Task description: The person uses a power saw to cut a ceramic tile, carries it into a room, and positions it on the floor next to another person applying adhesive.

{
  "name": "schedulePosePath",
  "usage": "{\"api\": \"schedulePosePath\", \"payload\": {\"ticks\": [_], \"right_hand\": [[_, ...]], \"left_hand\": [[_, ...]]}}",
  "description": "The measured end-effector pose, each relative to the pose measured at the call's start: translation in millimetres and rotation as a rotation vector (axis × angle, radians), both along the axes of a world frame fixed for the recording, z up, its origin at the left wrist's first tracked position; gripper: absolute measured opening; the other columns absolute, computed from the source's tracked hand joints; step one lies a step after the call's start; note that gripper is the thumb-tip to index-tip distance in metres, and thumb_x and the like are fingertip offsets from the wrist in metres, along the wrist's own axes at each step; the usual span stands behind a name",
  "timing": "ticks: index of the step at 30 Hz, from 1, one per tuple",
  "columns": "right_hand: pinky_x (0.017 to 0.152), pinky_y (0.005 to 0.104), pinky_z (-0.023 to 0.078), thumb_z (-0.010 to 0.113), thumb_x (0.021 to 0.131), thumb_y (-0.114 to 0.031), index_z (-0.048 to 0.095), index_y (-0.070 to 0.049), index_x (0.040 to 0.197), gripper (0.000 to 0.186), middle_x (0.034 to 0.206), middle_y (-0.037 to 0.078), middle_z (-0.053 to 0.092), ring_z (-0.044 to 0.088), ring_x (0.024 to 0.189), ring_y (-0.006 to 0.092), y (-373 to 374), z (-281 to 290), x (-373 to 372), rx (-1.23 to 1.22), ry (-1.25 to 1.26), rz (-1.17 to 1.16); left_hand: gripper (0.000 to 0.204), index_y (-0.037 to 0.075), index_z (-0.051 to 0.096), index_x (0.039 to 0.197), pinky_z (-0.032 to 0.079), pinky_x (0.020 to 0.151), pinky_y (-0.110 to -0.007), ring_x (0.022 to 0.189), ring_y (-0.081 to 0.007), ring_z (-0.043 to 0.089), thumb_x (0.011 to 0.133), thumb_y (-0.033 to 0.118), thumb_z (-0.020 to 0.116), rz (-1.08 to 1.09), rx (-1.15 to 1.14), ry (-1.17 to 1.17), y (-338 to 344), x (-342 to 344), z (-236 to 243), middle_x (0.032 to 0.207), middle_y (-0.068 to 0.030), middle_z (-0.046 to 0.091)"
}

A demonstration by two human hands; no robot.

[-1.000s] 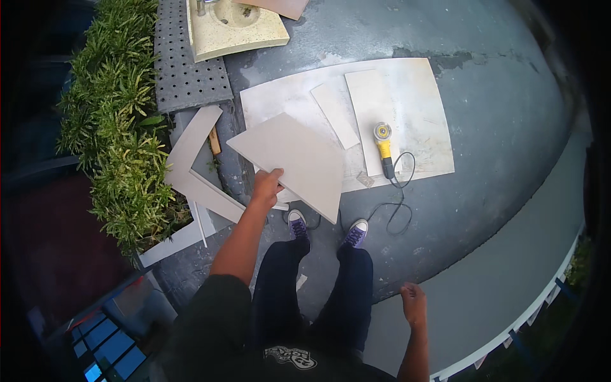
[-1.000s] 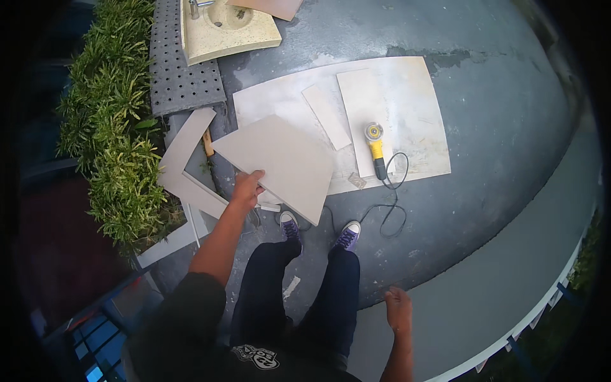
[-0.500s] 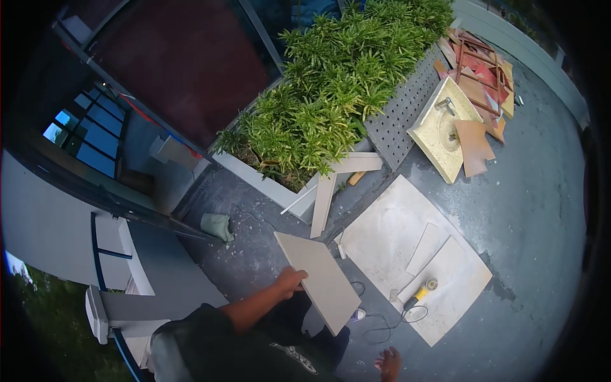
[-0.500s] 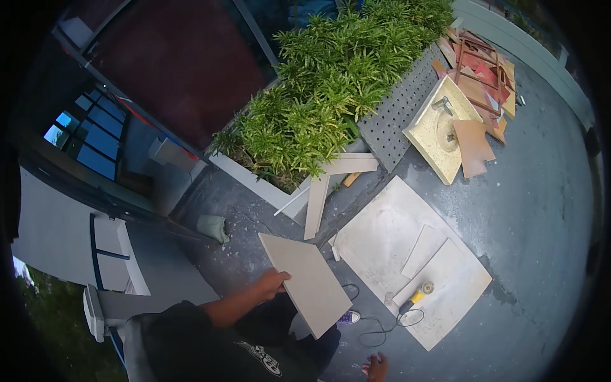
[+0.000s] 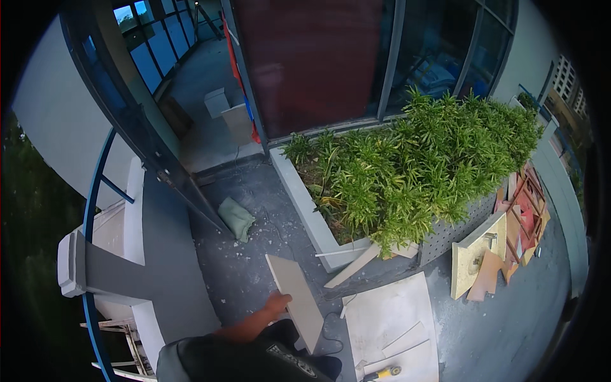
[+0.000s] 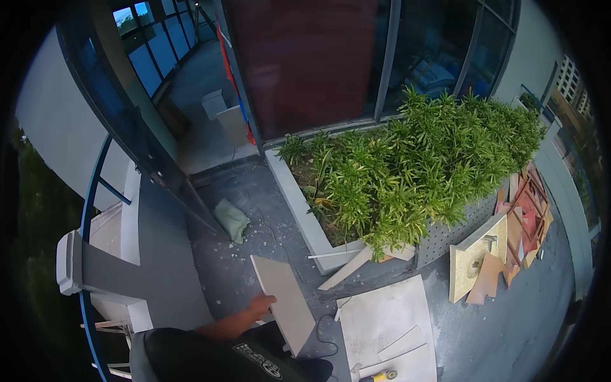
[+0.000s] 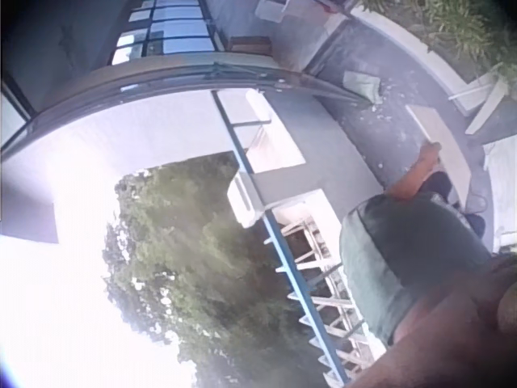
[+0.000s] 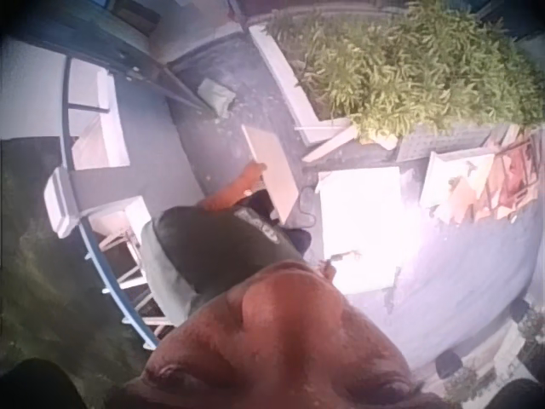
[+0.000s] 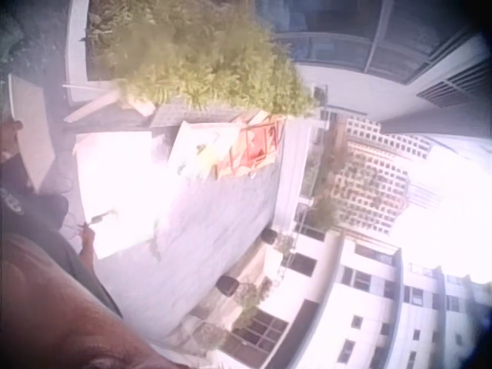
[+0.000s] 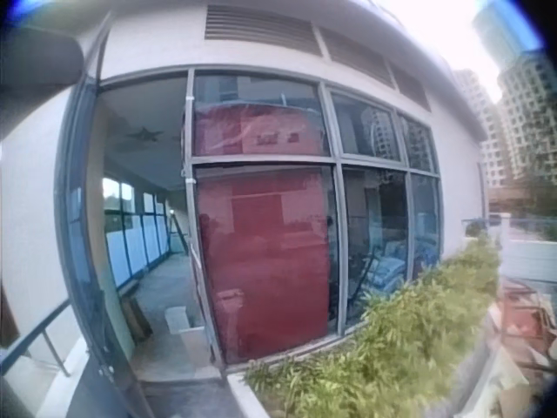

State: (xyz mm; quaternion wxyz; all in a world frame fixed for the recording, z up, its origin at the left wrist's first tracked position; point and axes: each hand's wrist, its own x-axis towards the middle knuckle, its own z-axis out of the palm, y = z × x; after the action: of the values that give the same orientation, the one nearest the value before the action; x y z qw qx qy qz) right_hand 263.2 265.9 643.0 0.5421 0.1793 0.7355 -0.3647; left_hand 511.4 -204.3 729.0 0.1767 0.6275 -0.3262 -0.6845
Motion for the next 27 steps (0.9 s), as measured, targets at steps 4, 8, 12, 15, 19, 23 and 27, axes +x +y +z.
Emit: {"api": "schedulePosePath", "payload": {"ticks": [4, 8, 12, 15, 19, 23, 27], "right_hand": [[0.061, 0.0375, 0.057, 0.054, 0.105, -0.031, 0.064, -0.001, 0.115, 0.033, 0.106, 0.014, 0.067, 0.068, 0.078, 0.0251, -98.3, 19.9, -13.9, -0.102, -0.013, 0.009], [0.064, 0.0374, 0.056, 0.054, 0.104, -0.032, 0.065, -0.003, 0.106, 0.031, 0.104, 0.013, 0.067, 0.067, 0.080, 0.0250, -210.3, 62.6, -25.3, -0.218, -0.014, 0.070], [0.056, 0.0361, 0.056, 0.056, 0.094, -0.022, 0.050, -0.006, 0.139, 0.048, 0.105, 0.017, 0.069, 0.069, 0.069, 0.0279, -316.0, 29.6, -31.6, -0.082, -0.009, 0.257], [0.057, 0.0361, 0.056, 0.055, 0.096, -0.025, 0.051, -0.007, 0.139, 0.046, 0.108, 0.017, 0.069, 0.069, 0.071, 0.0278, -362.0, 29.4, -41.6, -0.063, -0.022, 0.284], [0.061, 0.0352, 0.055, 0.054, 0.099, -0.030, 0.050, -0.009, 0.139, 0.045, 0.113, 0.016, 0.068, 0.069, 0.079, 0.0269, -397.7, 30.1, -30.6, 0.060, -0.175, 0.348], [0.065, 0.0398, 0.056, 0.053, 0.100, -0.030, 0.053, -0.008, 0.132, 0.040, 0.108, 0.017, 0.068, 0.070, 0.085, 0.0308, -420.3, -9.3, -40.3, 0.071, -0.229, 0.353], [0.063, 0.0405, 0.055, 0.053, 0.100, -0.030, 0.057, -0.005, 0.123, 0.035, 0.101, 0.017, 0.069, 0.069, 0.081, 0.0300, -484.4, -5.3, -52.4, 0.131, -0.223, 0.384]], "left_hand": [[0.035, -0.009, 0.071, 0.107, 0.060, 0.069, -0.041, 0.080, -0.0300, 0.074, 0.083, 0.015, 0.063, 0.030, -0.157, -0.106, -82.0, 17.9, 1.8, 0.091, -0.0184, 0.073], [0.036, -0.011, 0.071, 0.103, 0.058, 0.064, -0.040, 0.074, -0.0288, 0.073, 0.083, 0.018, 0.063, 0.142, -0.277, -0.135, -144.5, 14.4, 40.9, 0.085, -0.0207, 0.073], [0.035, -0.012, 0.070, 0.101, 0.057, 0.063, -0.042, 0.074, -0.0292, 0.074, 0.084, 0.018, 0.062, 0.217, -0.368, -0.291, -211.1, 40.4, 57.6, 0.083, -0.0223, 0.073], [0.035, -0.013, 0.068, 0.104, 0.059, 0.067, -0.041, 0.079, -0.0290, 0.075, 0.084, 0.015, 0.063, 0.288, -0.430, -0.187, -264.8, 41.0, 68.3, 0.087, -0.0230, 0.074], [0.037, -0.016, 0.065, 0.109, 0.061, 0.072, -0.042, 0.085, -0.0311, 0.075, 0.085, 0.012, 0.062, 0.380, -0.383, -0.150, -325.4, 51.8, 111.0, 0.095, -0.0239, 0.073], [0.036, -0.017, 0.062, 0.114, 0.063, 0.076, -0.046, 0.091, -0.0355, 0.074, 0.086, 0.006, 0.060, 0.471, -0.322, -0.062, -385.2, 57.0, 122.3, 0.105, -0.0245, 0.070], [0.034, -0.014, 0.062, 0.114, 0.063, 0.079, -0.048, 0.094, -0.0371, 0.072, 0.085, 0.002, 0.060, 0.592, -0.218, -0.107, -447.1, 80.3, 127.6, 0.108, -0.0239, 0.068]]}}
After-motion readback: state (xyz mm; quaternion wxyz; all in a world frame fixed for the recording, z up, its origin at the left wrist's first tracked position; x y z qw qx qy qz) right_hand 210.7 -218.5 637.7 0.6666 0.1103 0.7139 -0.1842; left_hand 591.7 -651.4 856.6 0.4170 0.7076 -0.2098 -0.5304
